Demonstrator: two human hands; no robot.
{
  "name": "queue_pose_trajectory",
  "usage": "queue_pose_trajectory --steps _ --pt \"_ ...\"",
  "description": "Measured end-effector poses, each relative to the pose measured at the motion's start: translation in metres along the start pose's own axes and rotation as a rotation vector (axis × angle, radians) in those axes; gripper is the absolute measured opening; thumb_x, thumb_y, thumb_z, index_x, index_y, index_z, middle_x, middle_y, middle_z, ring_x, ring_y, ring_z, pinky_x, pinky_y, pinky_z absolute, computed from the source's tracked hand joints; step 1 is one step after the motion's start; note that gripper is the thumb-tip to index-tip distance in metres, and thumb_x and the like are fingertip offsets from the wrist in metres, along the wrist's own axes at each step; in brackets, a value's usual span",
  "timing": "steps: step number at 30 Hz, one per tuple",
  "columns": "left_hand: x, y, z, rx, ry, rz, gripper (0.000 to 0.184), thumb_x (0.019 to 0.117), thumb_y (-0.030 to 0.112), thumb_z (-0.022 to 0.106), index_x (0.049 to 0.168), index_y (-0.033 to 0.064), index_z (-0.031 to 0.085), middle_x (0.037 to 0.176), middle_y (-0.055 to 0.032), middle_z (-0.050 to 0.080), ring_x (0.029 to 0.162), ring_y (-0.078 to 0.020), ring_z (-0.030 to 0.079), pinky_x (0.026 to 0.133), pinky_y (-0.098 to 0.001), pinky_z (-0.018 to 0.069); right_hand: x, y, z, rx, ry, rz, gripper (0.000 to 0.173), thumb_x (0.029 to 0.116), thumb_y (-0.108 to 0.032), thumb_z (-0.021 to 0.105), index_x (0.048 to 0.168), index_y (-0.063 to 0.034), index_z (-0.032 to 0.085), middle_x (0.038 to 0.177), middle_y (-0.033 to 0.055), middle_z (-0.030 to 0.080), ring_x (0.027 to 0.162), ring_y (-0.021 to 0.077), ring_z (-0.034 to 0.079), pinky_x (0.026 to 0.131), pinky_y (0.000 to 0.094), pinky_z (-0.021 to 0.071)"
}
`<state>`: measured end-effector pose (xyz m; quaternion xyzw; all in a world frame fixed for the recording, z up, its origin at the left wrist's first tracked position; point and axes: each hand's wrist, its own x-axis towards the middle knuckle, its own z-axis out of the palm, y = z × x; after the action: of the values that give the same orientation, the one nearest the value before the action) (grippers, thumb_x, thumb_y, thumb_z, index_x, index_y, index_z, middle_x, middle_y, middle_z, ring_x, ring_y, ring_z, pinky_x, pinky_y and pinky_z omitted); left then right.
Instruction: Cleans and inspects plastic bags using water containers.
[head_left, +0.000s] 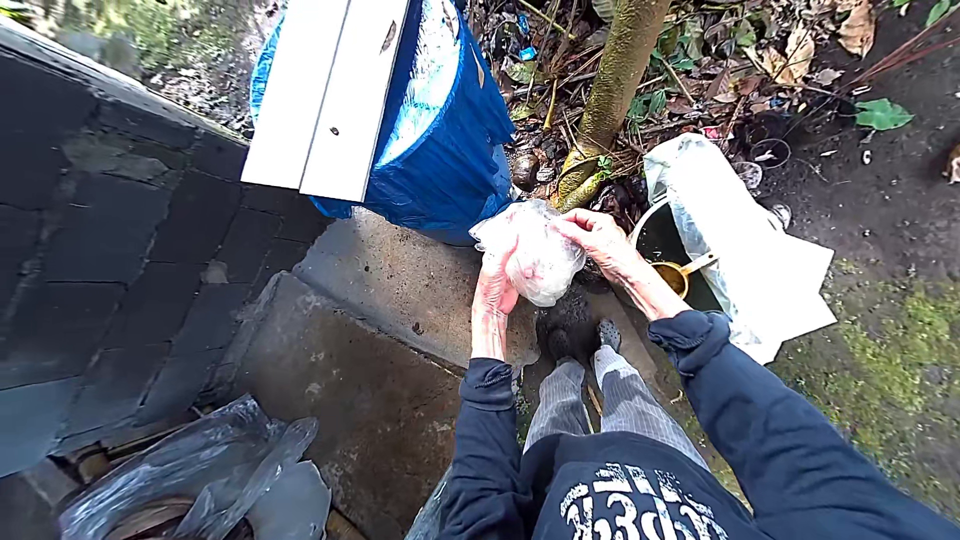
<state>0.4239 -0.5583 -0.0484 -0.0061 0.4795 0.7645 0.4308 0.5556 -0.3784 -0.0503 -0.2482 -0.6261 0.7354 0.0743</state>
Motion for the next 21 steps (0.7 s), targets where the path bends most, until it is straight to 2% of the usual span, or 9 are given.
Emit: queue_pose_trajectory --steps 1,2,4,8,10,12,15,19,21 --pt "0.000 -0.001 0.001 0.104 0.044 0.034 0.059 0.0826 0.043 0.084 0.131 0.0154 0.062 0.105 -0.0098 0.071 0.084 -0.0195 0.070 0.075 -0.0385 0.0617 -0.001 -0.004 0.002 -0.004 0.036 -0.003 0.022 0.1017 -0.036 0.064 0.108 -0.0166 0.073 0.080 0.0023 0.065 0.056 0.0079 0.053 0.048 0.0224 0.0437" --pt "-0.001 -0.002 0.002 0.193 0.073 0.071 0.061 0.0806 0.036 0.087 0.132 0.0142 0.062 0.104 -0.0104 0.070 0.082 -0.0205 0.068 0.073 -0.0399 0.0605 -0.004 -0.008 0.003 0.000 0.054 0.003 0.022 0.1017 -0.036 0.064 0.107 -0.0169 0.073 0.079 0.0020 0.065 0.056 0.0081 0.053 0.048 0.0224 0.0439" --pt "-0.002 -0.005 0.004 0.292 0.113 0.126 0.062 0.0793 0.021 0.088 0.135 0.0112 0.062 0.111 -0.0136 0.071 0.089 -0.0247 0.069 0.077 -0.0431 0.0609 -0.005 -0.013 0.005 0.011 0.044 -0.008 0.022 0.1013 -0.036 0.065 0.108 -0.0163 0.073 0.083 0.0026 0.068 0.060 0.0089 0.057 0.051 0.0233 0.0477" --pt "0.002 -0.013 0.002 0.194 0.141 0.154 0.062 0.0806 0.000 0.080 0.138 0.0052 0.057 0.110 -0.0192 0.071 0.090 -0.0302 0.071 0.082 -0.0488 0.0613 -0.004 -0.014 0.013 0.034 -0.009 -0.033 0.016 0.0987 -0.027 0.069 0.109 -0.0149 0.073 0.087 0.0026 0.069 0.064 0.0087 0.059 0.054 0.0228 0.0487" --pt "0.002 -0.015 0.001 0.184 0.156 0.145 0.056 0.0809 -0.004 0.075 0.133 0.0040 0.058 0.107 -0.0185 0.071 0.088 -0.0277 0.070 0.079 -0.0463 0.0607 -0.007 -0.014 0.010 0.065 -0.026 -0.005 0.021 0.0984 -0.027 0.069 0.116 -0.0164 0.072 0.098 0.0029 0.071 0.076 0.0105 0.064 0.063 0.0257 0.0541" --pt "0.001 -0.017 0.001 0.188 0.158 0.122 0.048 0.0819 -0.004 0.072 0.128 0.0041 0.061 0.106 -0.0165 0.071 0.088 -0.0256 0.069 0.079 -0.0450 0.0597 -0.005 -0.006 0.007 0.097 -0.031 -0.009 0.024 0.0977 -0.027 0.071 0.119 -0.0160 0.073 0.102 0.0042 0.073 0.081 0.0134 0.067 0.068 0.0291 0.0576" --pt "-0.001 -0.018 0.001 0.180 0.142 0.082 0.046 0.0866 -0.003 0.068 0.131 0.0035 0.060 0.115 -0.0175 0.070 0.099 -0.0283 0.069 0.087 -0.0475 0.0590 -0.004 -0.005 0.005 0.089 0.008 -0.006 0.022 0.0963 -0.027 0.073 0.115 -0.0161 0.073 0.096 0.0041 0.071 0.072 0.0125 0.061 0.058 0.0260 0.0518" --pt "-0.004 -0.016 0.012 0.052 0.119 0.031 0.048 0.0863 0.008 0.078 0.132 0.0078 0.061 0.116 -0.0164 0.070 0.103 -0.0279 0.070 0.089 -0.0475 0.0592 -0.006 -0.011 0.006 0.054 0.013 -0.006 0.025 0.0958 -0.028 0.074 0.119 -0.0180 0.073 0.103 0.0043 0.073 0.079 0.0145 0.066 0.062 0.0290 0.0557" --pt "-0.002 -0.020 0.014 0.076 0.109 0.044 0.053 0.0859 0.016 0.081 0.134 0.0096 0.061 0.118 -0.0154 0.070 0.105 -0.0282 0.069 0.091 -0.0486 0.0586 -0.009 -0.012 0.006 0.055 0.012 -0.010 0.025 0.0968 -0.029 0.072 0.119 -0.0179 0.073 0.102 0.0036 0.072 0.079 0.0136 0.065 0.063 0.0286 0.0554"
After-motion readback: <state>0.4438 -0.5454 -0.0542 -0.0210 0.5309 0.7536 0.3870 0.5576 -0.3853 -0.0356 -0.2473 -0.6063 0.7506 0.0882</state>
